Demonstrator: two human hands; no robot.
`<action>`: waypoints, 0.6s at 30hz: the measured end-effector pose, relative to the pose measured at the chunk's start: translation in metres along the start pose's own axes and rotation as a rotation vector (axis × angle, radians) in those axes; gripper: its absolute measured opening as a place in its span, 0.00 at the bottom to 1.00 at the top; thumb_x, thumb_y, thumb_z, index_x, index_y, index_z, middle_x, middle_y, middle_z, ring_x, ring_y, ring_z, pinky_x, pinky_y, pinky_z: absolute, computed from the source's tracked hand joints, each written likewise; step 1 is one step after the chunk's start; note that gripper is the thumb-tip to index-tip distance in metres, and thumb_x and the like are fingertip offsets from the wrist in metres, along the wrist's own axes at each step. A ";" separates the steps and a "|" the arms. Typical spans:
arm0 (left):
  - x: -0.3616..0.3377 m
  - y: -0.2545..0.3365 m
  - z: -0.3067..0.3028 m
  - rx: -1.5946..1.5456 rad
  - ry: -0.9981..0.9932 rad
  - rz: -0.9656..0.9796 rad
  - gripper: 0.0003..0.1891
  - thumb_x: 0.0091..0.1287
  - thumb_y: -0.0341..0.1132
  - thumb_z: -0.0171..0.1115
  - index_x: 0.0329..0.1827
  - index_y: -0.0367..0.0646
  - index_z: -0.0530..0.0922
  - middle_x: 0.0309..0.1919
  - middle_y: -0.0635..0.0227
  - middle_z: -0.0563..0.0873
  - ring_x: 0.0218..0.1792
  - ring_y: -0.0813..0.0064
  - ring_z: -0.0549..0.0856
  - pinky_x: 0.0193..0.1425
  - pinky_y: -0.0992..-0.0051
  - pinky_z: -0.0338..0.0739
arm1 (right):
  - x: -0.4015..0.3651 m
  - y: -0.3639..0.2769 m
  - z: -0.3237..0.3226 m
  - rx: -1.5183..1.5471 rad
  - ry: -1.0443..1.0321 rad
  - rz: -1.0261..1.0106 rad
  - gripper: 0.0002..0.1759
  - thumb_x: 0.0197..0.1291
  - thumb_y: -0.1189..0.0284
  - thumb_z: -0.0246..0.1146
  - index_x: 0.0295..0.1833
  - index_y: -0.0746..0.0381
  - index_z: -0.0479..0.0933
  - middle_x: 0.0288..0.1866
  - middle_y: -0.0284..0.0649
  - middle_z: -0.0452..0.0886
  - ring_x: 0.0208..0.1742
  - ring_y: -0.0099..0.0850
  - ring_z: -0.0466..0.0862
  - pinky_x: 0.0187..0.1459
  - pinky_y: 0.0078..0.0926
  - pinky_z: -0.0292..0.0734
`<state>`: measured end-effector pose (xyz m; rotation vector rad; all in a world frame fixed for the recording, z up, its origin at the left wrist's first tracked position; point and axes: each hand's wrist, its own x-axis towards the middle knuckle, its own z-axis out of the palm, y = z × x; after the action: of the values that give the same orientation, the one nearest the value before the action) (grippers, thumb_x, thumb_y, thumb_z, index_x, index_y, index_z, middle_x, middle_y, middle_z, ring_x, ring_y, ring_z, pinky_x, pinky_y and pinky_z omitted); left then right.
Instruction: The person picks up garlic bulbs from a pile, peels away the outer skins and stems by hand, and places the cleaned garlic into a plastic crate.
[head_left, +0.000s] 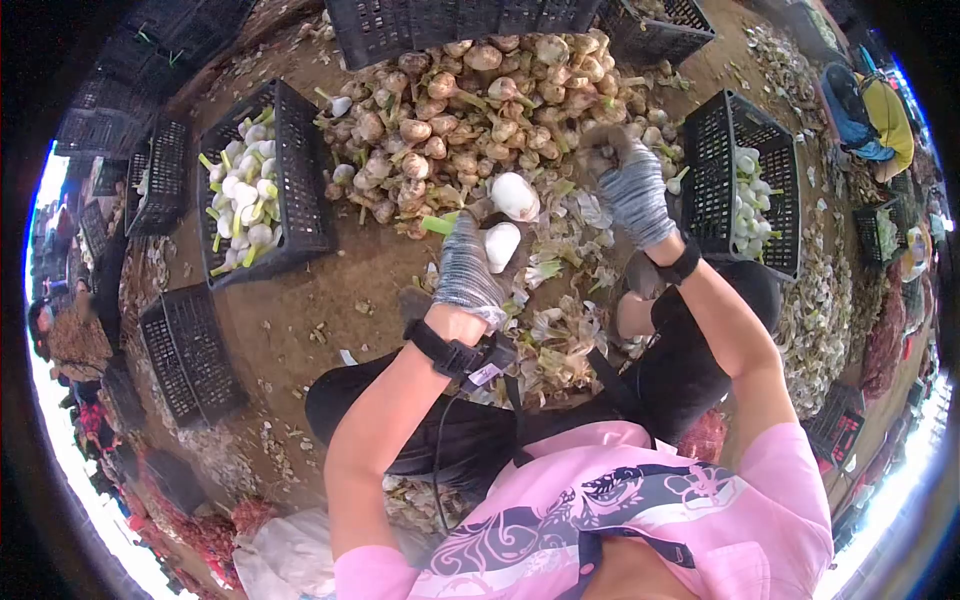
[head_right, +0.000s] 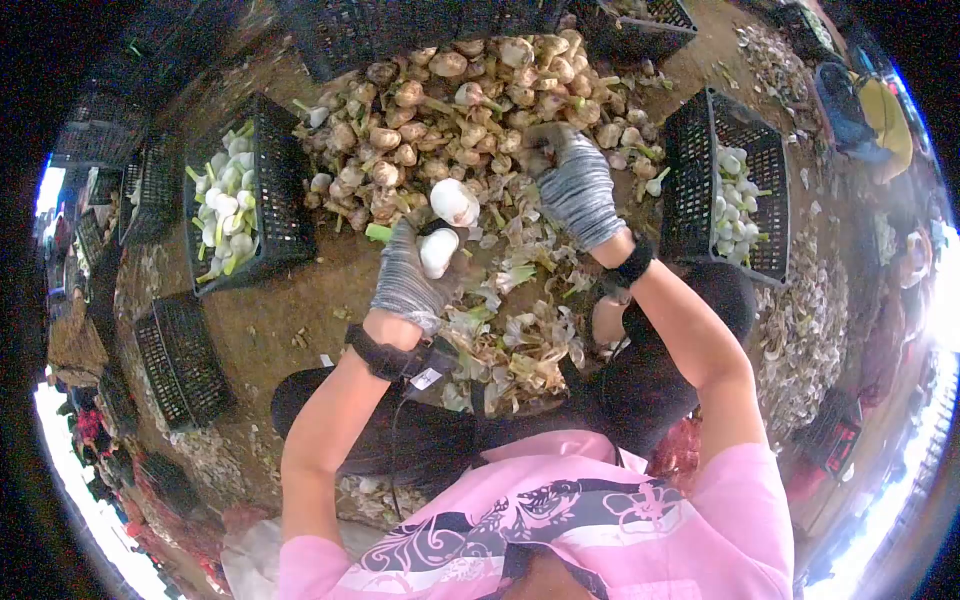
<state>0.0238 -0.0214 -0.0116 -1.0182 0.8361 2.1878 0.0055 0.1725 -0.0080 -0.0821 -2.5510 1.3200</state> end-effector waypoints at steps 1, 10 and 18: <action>0.002 -0.001 -0.002 0.036 0.009 0.035 0.26 0.69 0.55 0.33 0.45 0.41 0.71 0.30 0.65 0.81 0.28 0.73 0.79 0.30 0.73 0.77 | -0.001 -0.003 -0.003 0.041 -0.083 0.045 0.13 0.51 0.72 0.61 0.44 0.63 0.74 0.34 0.46 0.80 0.36 0.38 0.81 0.37 0.30 0.75; 0.002 -0.003 -0.001 0.174 0.024 0.093 0.22 0.68 0.52 0.39 0.43 0.41 0.70 0.29 0.64 0.81 0.28 0.71 0.81 0.27 0.71 0.80 | -0.024 -0.037 0.012 0.223 -0.506 0.262 0.24 0.51 0.62 0.66 0.50 0.63 0.71 0.40 0.40 0.79 0.41 0.27 0.78 0.42 0.25 0.74; 0.004 0.000 -0.007 0.125 0.045 0.120 0.12 0.65 0.41 0.50 0.41 0.43 0.75 0.29 0.68 0.80 0.24 0.78 0.81 0.26 0.80 0.79 | -0.031 -0.019 0.023 0.484 -0.423 0.217 0.15 0.57 0.72 0.59 0.49 0.64 0.71 0.41 0.36 0.77 0.43 0.21 0.74 0.44 0.22 0.72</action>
<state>0.0247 -0.0250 -0.0188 -0.9817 1.0659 2.1869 0.0305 0.1377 -0.0122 0.0191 -2.5036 2.2079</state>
